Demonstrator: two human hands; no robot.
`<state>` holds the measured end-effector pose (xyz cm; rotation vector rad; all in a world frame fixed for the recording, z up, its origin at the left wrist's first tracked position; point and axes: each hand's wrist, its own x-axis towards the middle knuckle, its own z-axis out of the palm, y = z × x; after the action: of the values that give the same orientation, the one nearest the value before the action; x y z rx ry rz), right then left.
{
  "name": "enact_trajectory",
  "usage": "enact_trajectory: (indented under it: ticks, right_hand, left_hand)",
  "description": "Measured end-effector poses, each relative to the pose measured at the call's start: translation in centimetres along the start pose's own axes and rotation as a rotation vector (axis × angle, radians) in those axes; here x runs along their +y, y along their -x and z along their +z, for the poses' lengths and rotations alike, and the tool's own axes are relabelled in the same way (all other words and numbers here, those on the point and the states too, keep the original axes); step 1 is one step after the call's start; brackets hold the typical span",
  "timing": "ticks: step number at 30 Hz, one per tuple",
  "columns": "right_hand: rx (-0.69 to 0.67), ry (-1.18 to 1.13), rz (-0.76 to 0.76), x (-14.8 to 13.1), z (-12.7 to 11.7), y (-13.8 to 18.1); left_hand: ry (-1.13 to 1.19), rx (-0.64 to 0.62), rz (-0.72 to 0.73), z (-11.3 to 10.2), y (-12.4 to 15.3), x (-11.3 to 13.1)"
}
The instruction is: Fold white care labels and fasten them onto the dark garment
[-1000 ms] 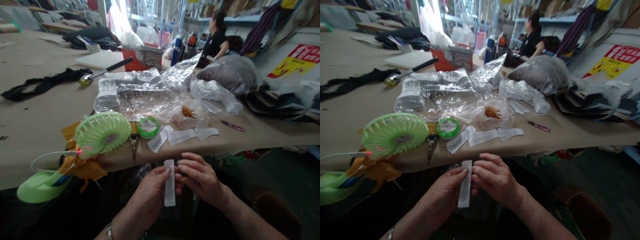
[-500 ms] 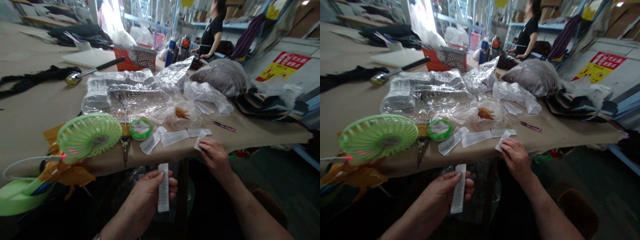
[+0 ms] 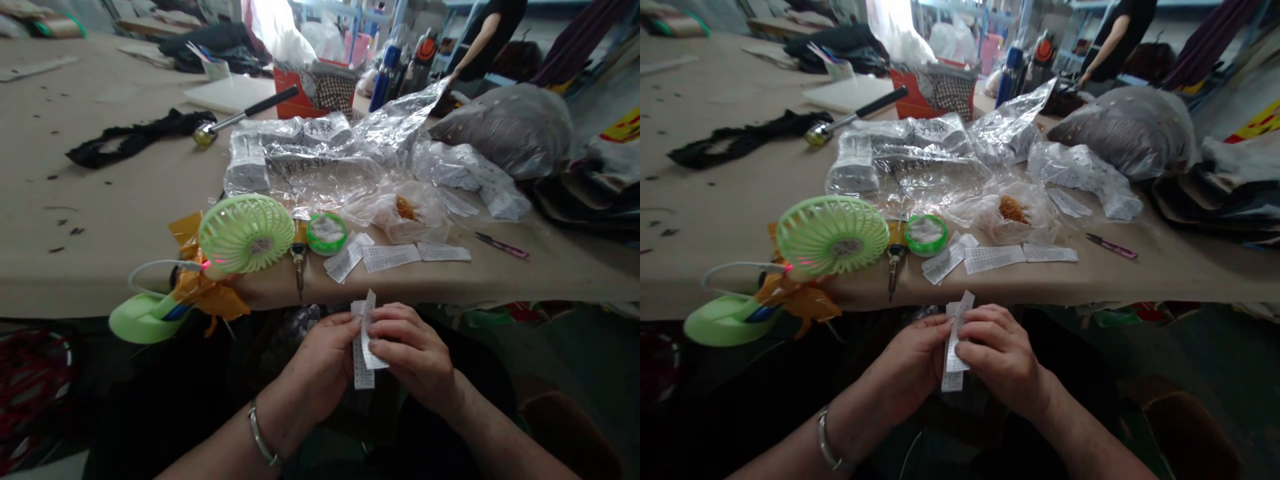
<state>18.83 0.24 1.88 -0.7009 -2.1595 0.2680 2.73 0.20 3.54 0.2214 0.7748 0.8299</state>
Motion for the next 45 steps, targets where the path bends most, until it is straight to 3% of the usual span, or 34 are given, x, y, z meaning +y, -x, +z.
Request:
enact_trajectory:
  ticks: [8, 17, 20, 23, 26, 28, 30, 33, 38, 42, 45]
  right_hand:
    - [-0.158, 0.075, -0.077, -0.4, 1.2, -0.5]
    - [-0.204, 0.074, -0.076, -0.6, 1.4, -0.6]
    - [-0.207, 0.040, -0.067, -0.8, 1.3, -0.4]
    - [-0.121, -0.100, 0.057, -0.8, 0.9, -0.2]
    - [-0.011, -0.296, 0.406, 0.2, 0.4, -0.2]
    - [-0.075, -0.532, 0.643, 1.2, 0.4, -0.6]
    - [-0.247, -0.860, 0.772, 2.3, 0.5, -1.0]
    - [-0.418, -1.190, 0.818, 3.0, 1.1, -1.5]
    - [-0.389, -1.373, 0.878, 2.7, 2.3, -1.8]
    - [-0.385, -1.358, 0.938, 2.2, 2.6, -2.0]
    - [-0.353, -1.132, 0.934, 1.5, 2.1, -2.2]
  left_hand:
    - [0.092, 0.061, 0.042, -0.7, 0.2, 0.1]
    - [0.118, 0.004, 0.062, -1.1, 0.0, -0.4]
    - [0.078, 0.051, 0.063, -1.2, 0.1, -0.5]
    - [0.025, 0.074, 0.052, -1.2, 0.4, -0.3]
    - [-0.067, 0.016, -0.032, -1.1, 0.9, 0.1]
    - [-0.124, -0.038, -0.079, -1.1, 1.3, 0.1]
    - [-0.166, -0.087, -0.096, -1.1, 1.6, 0.0]
    - [-0.204, -0.131, -0.117, -1.2, 1.8, -0.2]
    - [-0.276, -0.156, -0.137, -1.3, 1.7, -0.3]
    - [-0.285, -0.134, -0.112, -1.5, 1.6, -0.3]
    - [-0.259, -0.137, -0.082, -2.0, 1.6, -0.3]
